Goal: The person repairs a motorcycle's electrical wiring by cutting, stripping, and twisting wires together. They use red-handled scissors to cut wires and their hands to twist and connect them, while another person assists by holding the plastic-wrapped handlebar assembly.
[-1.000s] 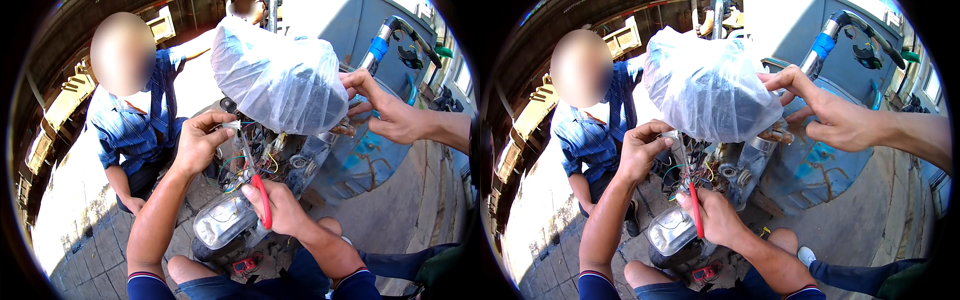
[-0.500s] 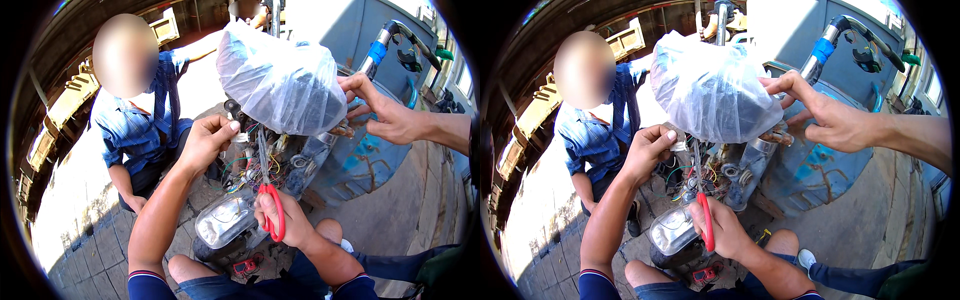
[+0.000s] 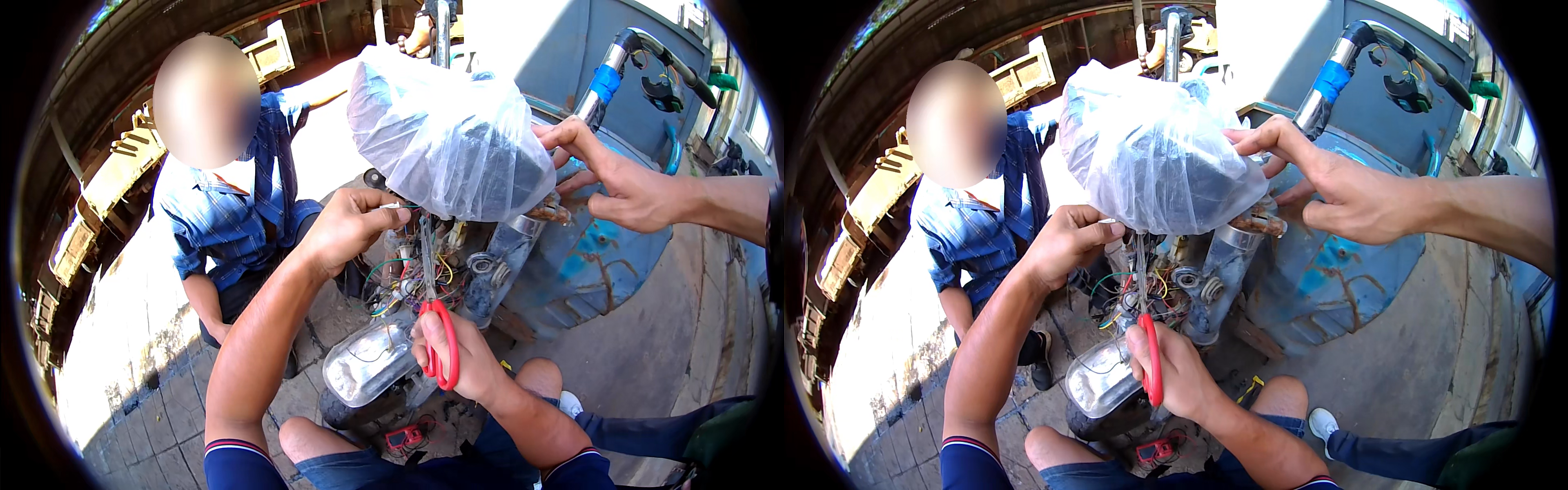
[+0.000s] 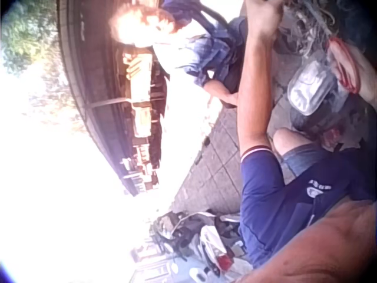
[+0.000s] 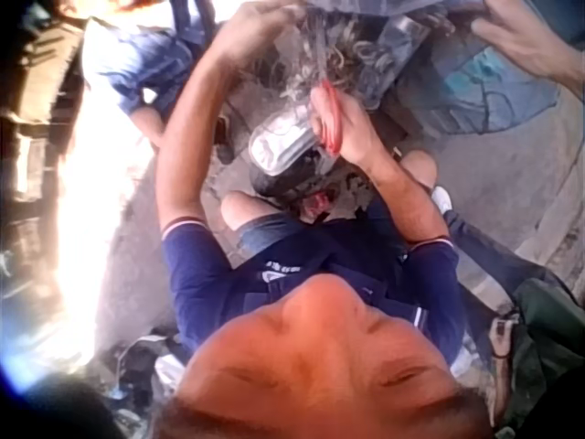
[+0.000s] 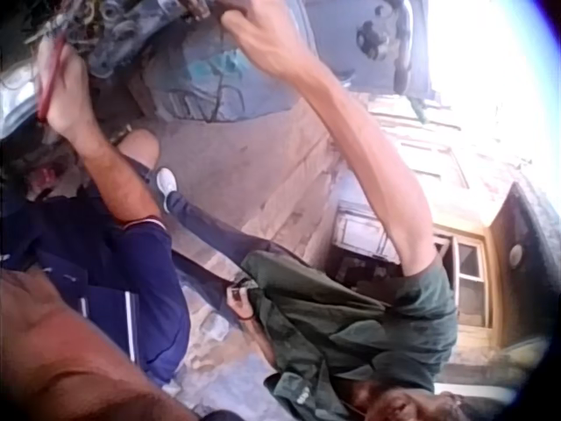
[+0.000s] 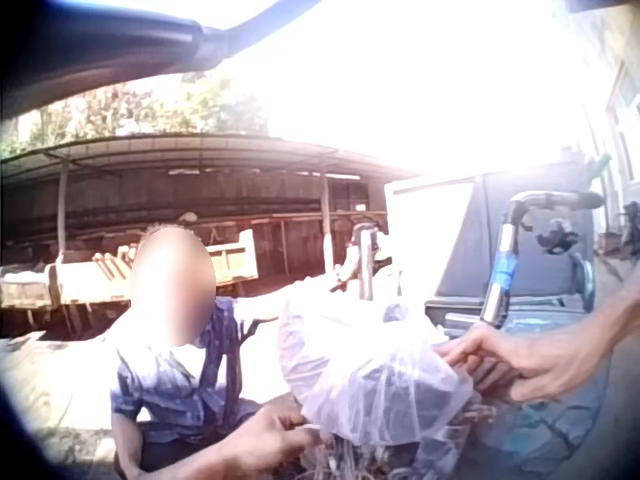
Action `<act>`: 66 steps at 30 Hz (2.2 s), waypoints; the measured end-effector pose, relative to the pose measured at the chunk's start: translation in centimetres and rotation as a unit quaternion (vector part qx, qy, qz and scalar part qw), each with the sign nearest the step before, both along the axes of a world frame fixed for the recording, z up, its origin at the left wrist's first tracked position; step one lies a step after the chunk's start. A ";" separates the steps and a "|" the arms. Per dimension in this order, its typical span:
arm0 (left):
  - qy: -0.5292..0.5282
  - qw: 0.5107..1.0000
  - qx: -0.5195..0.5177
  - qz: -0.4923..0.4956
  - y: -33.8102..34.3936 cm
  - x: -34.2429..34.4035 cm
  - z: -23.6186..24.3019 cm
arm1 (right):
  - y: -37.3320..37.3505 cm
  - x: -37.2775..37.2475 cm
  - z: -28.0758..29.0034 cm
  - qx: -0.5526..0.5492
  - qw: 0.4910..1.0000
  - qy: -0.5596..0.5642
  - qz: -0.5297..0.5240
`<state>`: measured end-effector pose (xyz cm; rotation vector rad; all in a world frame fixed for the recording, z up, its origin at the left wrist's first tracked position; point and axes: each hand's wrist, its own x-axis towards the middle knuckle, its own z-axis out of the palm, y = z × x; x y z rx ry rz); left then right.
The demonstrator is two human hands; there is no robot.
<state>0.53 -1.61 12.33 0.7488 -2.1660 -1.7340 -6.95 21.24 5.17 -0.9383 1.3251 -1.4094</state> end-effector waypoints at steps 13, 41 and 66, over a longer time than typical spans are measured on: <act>0.155 0.986 0.014 0.053 0.1 -0.6 -1.3 | -1.7 0.0 -0.5 -0.018 0.998 -0.060 -0.002; 0.160 0.982 -0.050 0.084 -0.3 -1.1 -1.2 | 1.8 -0.1 -1.0 -0.026 0.995 -0.074 0.061; 0.128 0.987 -0.051 0.082 1.5 -3.0 -0.1 | -1.2 -0.1 -1.8 -0.055 0.966 -0.254 0.019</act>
